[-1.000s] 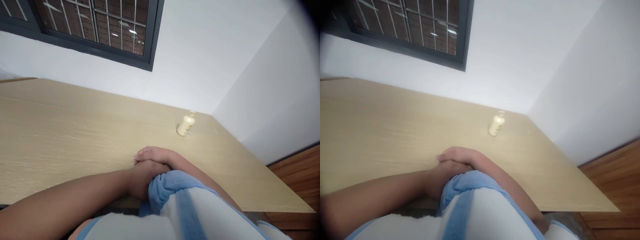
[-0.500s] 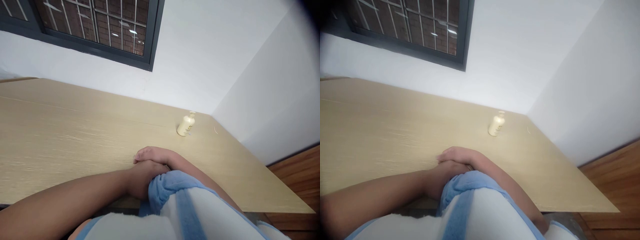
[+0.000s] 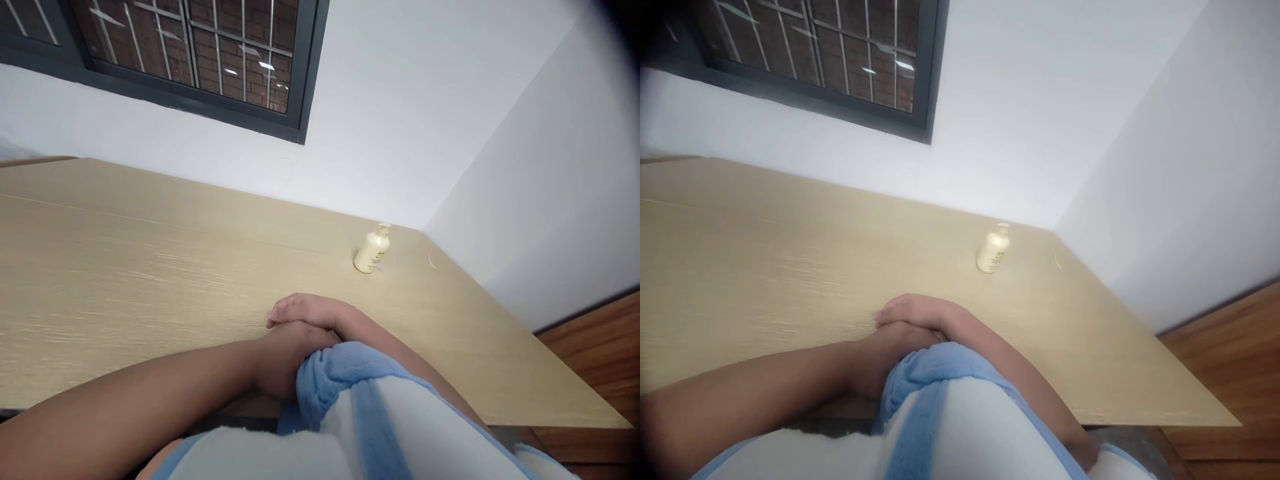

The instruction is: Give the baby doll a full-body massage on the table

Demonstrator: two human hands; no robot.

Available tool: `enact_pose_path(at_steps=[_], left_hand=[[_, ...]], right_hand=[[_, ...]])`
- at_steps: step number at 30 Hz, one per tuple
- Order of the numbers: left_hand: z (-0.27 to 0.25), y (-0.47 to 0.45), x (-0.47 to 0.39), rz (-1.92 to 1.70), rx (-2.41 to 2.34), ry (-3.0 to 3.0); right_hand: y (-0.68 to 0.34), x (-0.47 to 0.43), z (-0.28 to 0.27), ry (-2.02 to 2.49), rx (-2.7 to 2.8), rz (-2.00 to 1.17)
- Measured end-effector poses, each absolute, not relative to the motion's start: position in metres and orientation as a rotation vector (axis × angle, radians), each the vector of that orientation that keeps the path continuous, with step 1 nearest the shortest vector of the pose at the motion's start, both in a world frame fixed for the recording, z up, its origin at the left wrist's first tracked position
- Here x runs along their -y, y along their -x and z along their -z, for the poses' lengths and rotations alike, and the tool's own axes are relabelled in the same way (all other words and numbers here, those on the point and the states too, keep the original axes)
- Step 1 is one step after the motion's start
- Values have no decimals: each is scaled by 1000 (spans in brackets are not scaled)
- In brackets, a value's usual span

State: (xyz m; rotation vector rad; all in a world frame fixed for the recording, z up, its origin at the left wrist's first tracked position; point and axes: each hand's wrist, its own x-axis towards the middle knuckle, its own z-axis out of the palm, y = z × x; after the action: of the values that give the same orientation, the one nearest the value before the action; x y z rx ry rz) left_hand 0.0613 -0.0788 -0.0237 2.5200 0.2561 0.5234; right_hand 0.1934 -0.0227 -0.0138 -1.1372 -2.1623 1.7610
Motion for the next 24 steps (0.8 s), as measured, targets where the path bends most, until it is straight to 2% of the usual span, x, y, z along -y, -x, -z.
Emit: enact_pose_path(at_steps=[24], left_hand=[[24, -61, 82, -535, -310, -2397]], right_hand=[[-193, 21, 16, 1144, 2191, -1714]])
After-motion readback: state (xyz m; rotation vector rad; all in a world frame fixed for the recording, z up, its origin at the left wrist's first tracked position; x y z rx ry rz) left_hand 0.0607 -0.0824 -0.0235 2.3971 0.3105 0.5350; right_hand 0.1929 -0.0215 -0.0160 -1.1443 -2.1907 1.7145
